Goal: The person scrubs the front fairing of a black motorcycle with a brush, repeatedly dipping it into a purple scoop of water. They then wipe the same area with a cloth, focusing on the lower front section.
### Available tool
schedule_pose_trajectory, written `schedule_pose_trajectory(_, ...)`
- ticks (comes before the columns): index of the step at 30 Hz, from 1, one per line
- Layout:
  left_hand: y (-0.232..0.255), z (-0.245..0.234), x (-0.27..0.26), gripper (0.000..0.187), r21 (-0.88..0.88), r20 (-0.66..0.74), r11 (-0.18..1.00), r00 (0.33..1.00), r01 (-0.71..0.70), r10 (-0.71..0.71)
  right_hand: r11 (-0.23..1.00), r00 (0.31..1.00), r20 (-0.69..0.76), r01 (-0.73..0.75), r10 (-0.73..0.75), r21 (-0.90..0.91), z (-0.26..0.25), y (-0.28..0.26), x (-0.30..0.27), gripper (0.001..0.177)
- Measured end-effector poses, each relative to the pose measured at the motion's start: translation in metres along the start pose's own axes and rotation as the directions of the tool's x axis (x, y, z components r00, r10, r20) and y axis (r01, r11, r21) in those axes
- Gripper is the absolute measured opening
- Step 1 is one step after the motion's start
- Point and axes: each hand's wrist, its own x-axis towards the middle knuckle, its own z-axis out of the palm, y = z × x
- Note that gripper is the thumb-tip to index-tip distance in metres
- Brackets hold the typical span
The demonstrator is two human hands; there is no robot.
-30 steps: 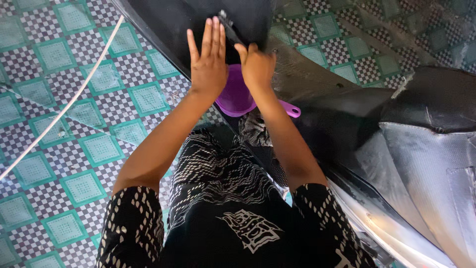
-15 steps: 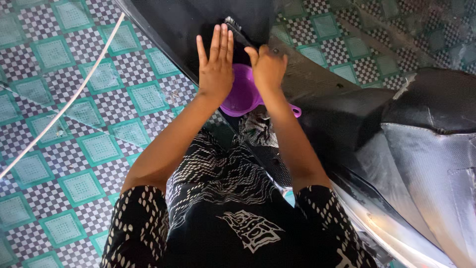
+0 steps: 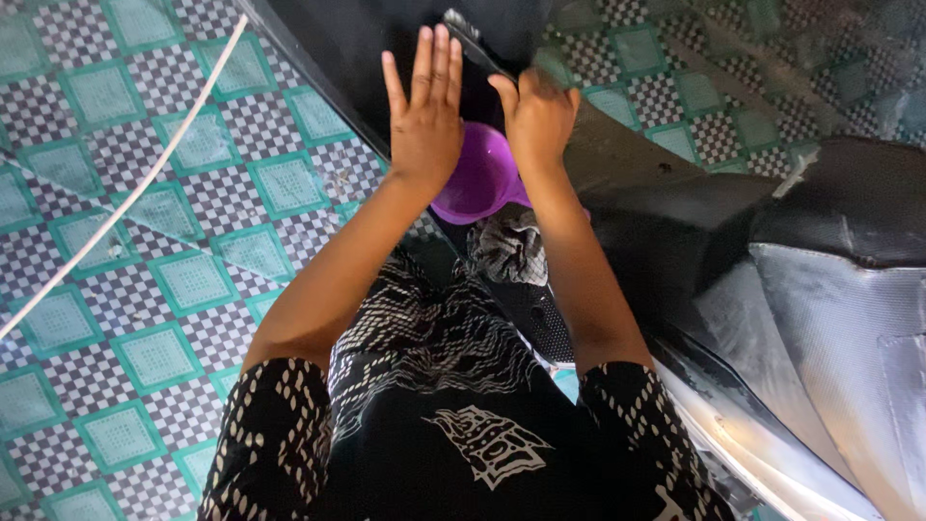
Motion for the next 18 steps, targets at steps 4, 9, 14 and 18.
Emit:
schedule_pose_trajectory(4, 0.005, 0.003, -0.008, 0.073, 0.082, 0.02, 0.996, 0.999, -0.029, 0.028, 0.999, 0.999, -0.004, 0.037, -0.037, 0.007, 0.0, 0.008, -0.008, 0.051)
schedule_pose_trajectory(9, 0.002, -0.011, 0.011, 0.077, -0.149, 0.047, 0.989, 0.999, 0.015, -0.008, 0.997, 0.994, -0.083, 0.077, -0.074, 0.032, -0.009, 0.021, 0.02, 0.05)
schedule_pose_trajectory(14, 0.005, -0.009, 0.017, 0.069, 0.065, -0.063, 0.998, 0.998, -0.003, 0.007, 0.996, 0.997, -0.074, 0.043, -0.037, 0.083, -0.003, 0.026, 0.02, 0.051)
schedule_pose_trajectory(18, 0.008, 0.006, -0.008, 0.075, 0.152, 0.04, 0.984, 0.996, -0.089, 0.084, 0.996, 0.998, 0.059, 0.014, -0.02, 0.09, 0.005, 0.027, -0.013, 0.052)
